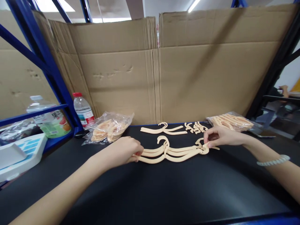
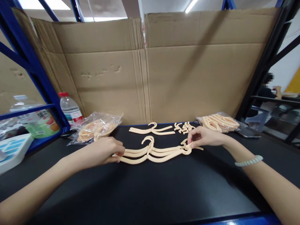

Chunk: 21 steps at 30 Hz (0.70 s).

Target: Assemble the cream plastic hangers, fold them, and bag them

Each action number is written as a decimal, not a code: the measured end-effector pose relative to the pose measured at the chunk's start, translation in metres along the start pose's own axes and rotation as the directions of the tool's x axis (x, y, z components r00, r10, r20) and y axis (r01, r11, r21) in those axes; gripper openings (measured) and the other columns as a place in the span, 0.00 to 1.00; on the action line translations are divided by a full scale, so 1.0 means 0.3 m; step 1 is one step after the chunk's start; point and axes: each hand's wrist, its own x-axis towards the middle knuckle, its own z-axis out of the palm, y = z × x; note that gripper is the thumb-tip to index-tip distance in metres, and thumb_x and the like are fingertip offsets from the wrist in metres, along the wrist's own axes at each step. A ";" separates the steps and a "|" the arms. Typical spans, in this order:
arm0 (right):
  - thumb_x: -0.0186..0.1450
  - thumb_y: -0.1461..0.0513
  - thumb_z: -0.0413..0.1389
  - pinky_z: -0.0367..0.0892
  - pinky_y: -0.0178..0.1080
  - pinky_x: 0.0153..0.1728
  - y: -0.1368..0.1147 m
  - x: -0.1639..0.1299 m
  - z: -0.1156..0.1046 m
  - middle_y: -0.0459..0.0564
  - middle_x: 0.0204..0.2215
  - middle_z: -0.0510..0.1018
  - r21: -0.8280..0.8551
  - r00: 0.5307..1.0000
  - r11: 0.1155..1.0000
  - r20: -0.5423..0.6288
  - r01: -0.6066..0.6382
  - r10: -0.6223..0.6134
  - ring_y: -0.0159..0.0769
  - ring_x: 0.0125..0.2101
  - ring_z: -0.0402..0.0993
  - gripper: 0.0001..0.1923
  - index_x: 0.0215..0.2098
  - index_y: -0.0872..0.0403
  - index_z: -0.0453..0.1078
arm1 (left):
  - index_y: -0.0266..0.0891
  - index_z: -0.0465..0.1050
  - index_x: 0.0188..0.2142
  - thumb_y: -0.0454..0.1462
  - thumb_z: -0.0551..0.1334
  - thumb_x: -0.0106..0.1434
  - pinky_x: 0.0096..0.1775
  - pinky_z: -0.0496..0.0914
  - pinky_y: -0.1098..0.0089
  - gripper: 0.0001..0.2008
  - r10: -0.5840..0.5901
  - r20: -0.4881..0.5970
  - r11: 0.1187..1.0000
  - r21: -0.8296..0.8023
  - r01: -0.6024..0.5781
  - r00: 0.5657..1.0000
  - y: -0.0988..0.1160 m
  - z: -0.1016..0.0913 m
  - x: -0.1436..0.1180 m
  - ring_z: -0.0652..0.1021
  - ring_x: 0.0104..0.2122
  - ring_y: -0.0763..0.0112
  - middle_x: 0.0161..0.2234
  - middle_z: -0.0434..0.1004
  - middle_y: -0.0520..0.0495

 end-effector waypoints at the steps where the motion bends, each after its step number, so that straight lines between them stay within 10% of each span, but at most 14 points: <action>1: 0.54 0.55 0.65 0.66 0.35 0.29 0.004 0.002 0.002 0.48 0.26 0.79 -0.038 1.000 0.999 0.018 0.000 0.000 0.36 0.29 0.74 0.10 0.28 0.54 0.75 | 0.41 0.72 0.23 0.32 0.65 0.56 0.28 0.61 0.71 0.07 -0.001 -0.004 1.000 -0.018 0.001 1.000 -0.002 0.005 0.003 0.76 0.27 0.68 0.24 0.75 0.52; 11: 0.54 0.56 0.63 0.63 0.36 0.33 0.018 0.003 0.000 0.47 0.26 0.77 -0.295 0.996 0.953 0.066 0.069 -0.051 0.35 0.30 0.69 0.09 0.27 0.53 0.76 | 0.41 0.73 0.22 0.27 0.62 0.56 0.30 0.61 0.71 0.10 -0.013 0.051 0.998 -0.058 0.015 0.999 -0.007 0.026 0.029 0.75 0.25 0.69 0.24 0.75 0.53; 21: 0.58 0.57 0.59 0.65 0.48 0.48 -0.059 0.030 0.118 0.51 0.45 0.76 -0.276 0.919 0.952 -0.328 0.129 -0.220 0.47 0.47 0.69 0.16 0.45 0.49 0.74 | 0.41 0.69 0.30 0.37 0.67 0.54 0.30 0.64 0.67 0.07 -0.158 -0.083 0.976 0.138 0.168 0.984 0.026 0.046 0.020 0.76 0.28 0.61 0.30 0.75 0.47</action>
